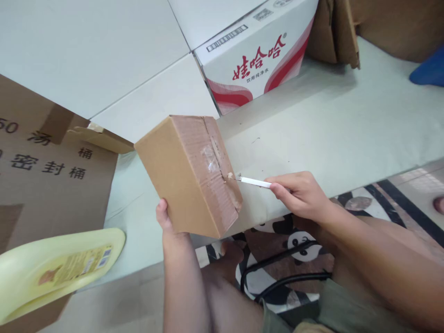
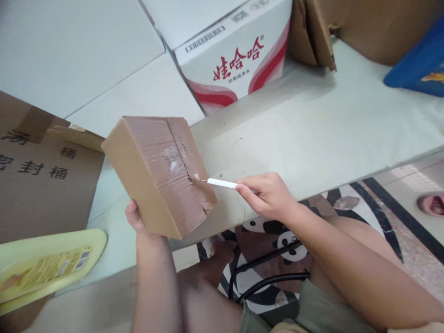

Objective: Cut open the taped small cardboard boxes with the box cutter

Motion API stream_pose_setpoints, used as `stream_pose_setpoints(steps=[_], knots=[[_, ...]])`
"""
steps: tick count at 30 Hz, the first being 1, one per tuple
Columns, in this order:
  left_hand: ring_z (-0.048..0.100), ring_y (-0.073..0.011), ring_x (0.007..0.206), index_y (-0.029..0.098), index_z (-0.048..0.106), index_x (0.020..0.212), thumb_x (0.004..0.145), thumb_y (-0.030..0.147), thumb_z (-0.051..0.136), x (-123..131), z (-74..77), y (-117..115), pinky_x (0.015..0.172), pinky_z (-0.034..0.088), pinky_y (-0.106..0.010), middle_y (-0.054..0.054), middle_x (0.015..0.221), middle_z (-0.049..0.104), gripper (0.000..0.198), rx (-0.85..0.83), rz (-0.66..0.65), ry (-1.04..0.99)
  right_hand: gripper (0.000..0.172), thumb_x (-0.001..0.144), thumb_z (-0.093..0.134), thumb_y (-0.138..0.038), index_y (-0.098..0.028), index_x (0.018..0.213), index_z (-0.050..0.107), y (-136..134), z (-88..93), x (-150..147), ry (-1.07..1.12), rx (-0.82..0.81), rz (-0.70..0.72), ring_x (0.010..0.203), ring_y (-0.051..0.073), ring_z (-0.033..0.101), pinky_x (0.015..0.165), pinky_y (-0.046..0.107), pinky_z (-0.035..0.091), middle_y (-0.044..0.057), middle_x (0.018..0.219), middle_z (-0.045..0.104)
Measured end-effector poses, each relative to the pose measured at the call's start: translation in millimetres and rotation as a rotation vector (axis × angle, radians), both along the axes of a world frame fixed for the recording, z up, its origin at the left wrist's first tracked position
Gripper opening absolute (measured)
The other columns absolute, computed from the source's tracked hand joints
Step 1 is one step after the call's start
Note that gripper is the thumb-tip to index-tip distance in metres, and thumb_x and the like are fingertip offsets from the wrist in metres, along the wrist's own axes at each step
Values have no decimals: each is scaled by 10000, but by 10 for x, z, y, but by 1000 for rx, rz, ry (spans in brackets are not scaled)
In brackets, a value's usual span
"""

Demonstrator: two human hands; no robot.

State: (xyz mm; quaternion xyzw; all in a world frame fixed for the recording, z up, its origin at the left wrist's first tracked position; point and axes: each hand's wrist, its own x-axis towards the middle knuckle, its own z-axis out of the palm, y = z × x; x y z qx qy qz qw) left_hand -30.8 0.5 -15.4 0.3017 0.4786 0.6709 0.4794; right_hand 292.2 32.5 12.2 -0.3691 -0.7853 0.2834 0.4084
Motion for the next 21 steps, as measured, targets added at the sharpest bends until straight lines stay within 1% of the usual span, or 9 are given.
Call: stream_pose_setpoints(steps=[3, 5, 7, 9, 12, 15, 18, 21], knots=[[701, -258, 982, 241, 700, 1181, 697, 668, 739, -57, -24, 9, 817, 577, -343, -38, 1028, 748, 646, -13, 33, -29, 382, 1001, 454, -298, -160, 750, 706, -1, -7, -3, -19, 4, -20, 450, 74, 476, 466, 202, 341, -18, 525, 548], [710, -235, 906, 246, 716, 1147, 695, 644, 753, -83, -32, 8, 782, 582, -325, -30, 989, 754, 603, -6, 42, -44, 355, 994, 472, -304, -151, 805, 731, -2, -13, -5, -23, 10, -40, 464, 78, 496, 474, 202, 353, -9, 547, 585], [714, -235, 904, 253, 720, 1132, 715, 627, 748, -89, -34, 4, 788, 587, -330, -28, 991, 756, 560, 1, 26, -61, 342, 986, 484, -316, -153, 831, 742, -4, -13, -4, -19, 1, -53, 484, 86, 518, 488, 206, 368, 3, 576, 623], [713, -249, 954, 259, 712, 1145, 739, 624, 731, -76, -31, -2, 813, 588, -346, -32, 1010, 755, 545, 8, 0, -73, 337, 977, 491, -326, -159, 832, 745, -6, -5, 2, -3, -33, -54, 498, 94, 533, 499, 213, 381, 11, 598, 649], [707, -265, 1007, 255, 704, 1154, 751, 634, 716, -43, -21, -10, 840, 590, -367, -39, 1047, 752, 554, 4, -28, -100, 324, 958, 512, -335, -155, 829, 749, -4, 18, 18, 38, -123, -29, 486, 97, 521, 480, 219, 374, 5, 579, 635], [717, -252, 966, 246, 716, 1118, 734, 621, 735, -22, -8, -11, 818, 600, -358, -39, 1045, 758, 537, -14, -36, -136, 323, 948, 523, -340, -150, 822, 751, 1, 33, 34, 66, -194, -1, 471, 97, 505, 455, 218, 365, -4, 559, 612], [727, -231, 897, 249, 726, 1086, 714, 600, 762, -19, 2, -2, 786, 608, -341, -22, 1013, 767, 513, -9, -24, -144, 315, 952, 520, -323, -153, 814, 747, 2, 28, 38, 47, -166, -15, 474, 98, 517, 460, 217, 381, 0, 568, 627], [731, -219, 860, 254, 728, 1087, 702, 598, 773, -20, 7, 10, 760, 606, -322, -15, 983, 769, 518, 2, -16, -112, 293, 955, 512, -293, -171, 805, 732, -6, 16, 32, -2, -58, -54, 481, 101, 539, 474, 223, 397, 5, 589, 656]])
